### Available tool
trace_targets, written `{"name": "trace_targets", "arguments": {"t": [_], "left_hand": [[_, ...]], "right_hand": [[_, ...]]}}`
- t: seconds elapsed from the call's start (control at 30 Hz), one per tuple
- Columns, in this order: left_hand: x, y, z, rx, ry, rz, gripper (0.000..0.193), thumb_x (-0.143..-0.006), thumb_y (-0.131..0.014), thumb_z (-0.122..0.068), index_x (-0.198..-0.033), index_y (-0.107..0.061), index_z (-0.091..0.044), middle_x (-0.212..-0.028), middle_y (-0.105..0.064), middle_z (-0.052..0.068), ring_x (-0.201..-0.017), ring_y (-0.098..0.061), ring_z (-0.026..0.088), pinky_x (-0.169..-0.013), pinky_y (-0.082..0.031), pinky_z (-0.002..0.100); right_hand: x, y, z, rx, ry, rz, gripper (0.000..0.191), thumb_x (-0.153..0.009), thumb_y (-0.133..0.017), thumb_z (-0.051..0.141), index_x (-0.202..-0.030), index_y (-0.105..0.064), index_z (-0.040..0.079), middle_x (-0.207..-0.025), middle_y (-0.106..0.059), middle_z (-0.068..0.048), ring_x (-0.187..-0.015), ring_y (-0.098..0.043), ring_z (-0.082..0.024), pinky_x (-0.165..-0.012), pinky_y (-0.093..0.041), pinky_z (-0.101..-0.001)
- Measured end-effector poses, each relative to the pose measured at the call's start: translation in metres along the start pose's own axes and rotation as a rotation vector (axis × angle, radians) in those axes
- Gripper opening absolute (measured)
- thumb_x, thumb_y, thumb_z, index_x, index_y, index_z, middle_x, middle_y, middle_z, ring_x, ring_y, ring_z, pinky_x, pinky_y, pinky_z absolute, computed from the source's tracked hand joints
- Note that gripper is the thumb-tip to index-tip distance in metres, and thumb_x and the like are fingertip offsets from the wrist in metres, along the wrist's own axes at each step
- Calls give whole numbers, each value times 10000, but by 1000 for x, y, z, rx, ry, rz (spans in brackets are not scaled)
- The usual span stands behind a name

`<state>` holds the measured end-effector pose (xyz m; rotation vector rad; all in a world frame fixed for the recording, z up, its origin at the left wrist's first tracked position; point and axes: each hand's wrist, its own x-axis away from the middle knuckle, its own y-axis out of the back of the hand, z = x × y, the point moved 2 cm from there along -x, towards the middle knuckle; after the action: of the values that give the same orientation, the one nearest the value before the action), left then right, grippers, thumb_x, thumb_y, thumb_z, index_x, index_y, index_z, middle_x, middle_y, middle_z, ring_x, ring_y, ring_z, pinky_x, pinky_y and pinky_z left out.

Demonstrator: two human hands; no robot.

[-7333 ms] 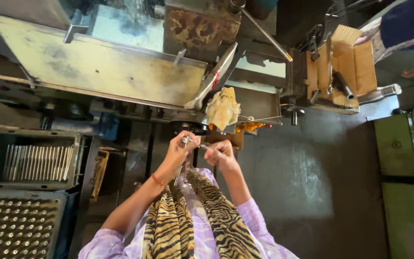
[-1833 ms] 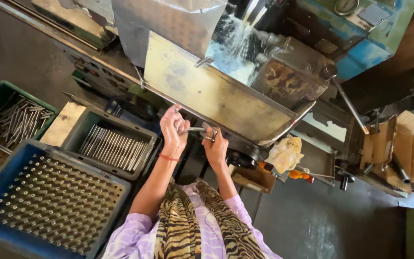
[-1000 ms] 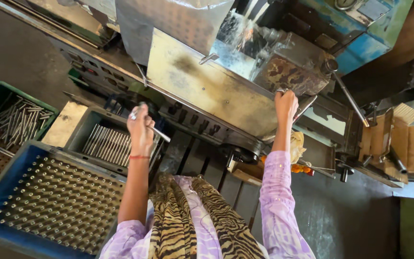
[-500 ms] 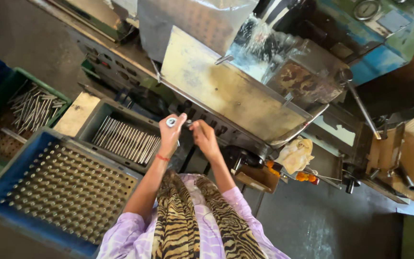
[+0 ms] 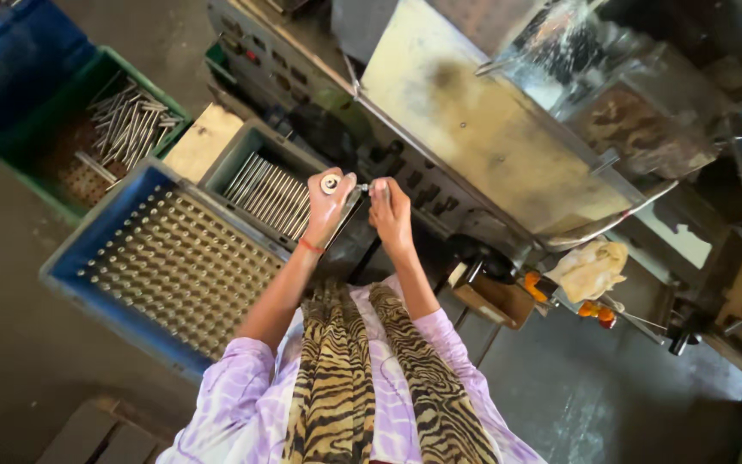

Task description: The person repeatedly picks up metal rods from a tray, inserts them into a grinding machine, and operates a lever to grind the rod ends. After each cycle, the person removes the rod and places it into a collection tray. The process is repeated continuously throughout the clip.

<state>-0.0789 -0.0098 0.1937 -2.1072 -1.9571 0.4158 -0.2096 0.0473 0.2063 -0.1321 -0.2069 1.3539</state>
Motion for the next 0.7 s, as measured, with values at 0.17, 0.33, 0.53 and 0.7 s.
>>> {"name": "trace_targets", "arguments": {"t": [0.17,0.33,0.53,0.7], "left_hand": [[4,28,-45,-711,-748,71,470,-858,-843,-222,-621,-461,-84,-553,-383,-60,-568,-346,11,-485,-313,284],[1,33,-34,-356,-281,-175,500,-915,-839,-149,-618,-446,-67,-582,-390,-75,-569,-325,19,-467,-240,277],[-7,33,-29,-233,-226,-198,429,-962,-791,-161,-671,-495,-53,-617,-436,-71,-589,-359,18,-493,-267,267],[0,40,-6,-286,-292,-12,239,-1056,-650,-207,-1165,-611,2,-902,-685,34,-783,-613,142,-675,-505,367]], "right_hand": [[-6,-14,-2,22,-339,56,316,-1072,-508,360,-970,-581,70,-590,-349,79,-446,-306,-35,-402,-238,-235],[-16,-39,-14,-110,-144,58,290,-1068,-565,309,-1149,-684,58,-599,-414,77,-461,-354,-27,-412,-281,-236],[-20,-56,-28,-141,40,-54,186,-984,-738,127,-1131,-697,21,-697,-564,32,-478,-431,-40,-413,-330,-247],[-32,-63,-14,-193,171,-171,153,-987,-722,120,-1084,-695,4,-912,-691,-18,-534,-489,-59,-429,-358,-249]]}}
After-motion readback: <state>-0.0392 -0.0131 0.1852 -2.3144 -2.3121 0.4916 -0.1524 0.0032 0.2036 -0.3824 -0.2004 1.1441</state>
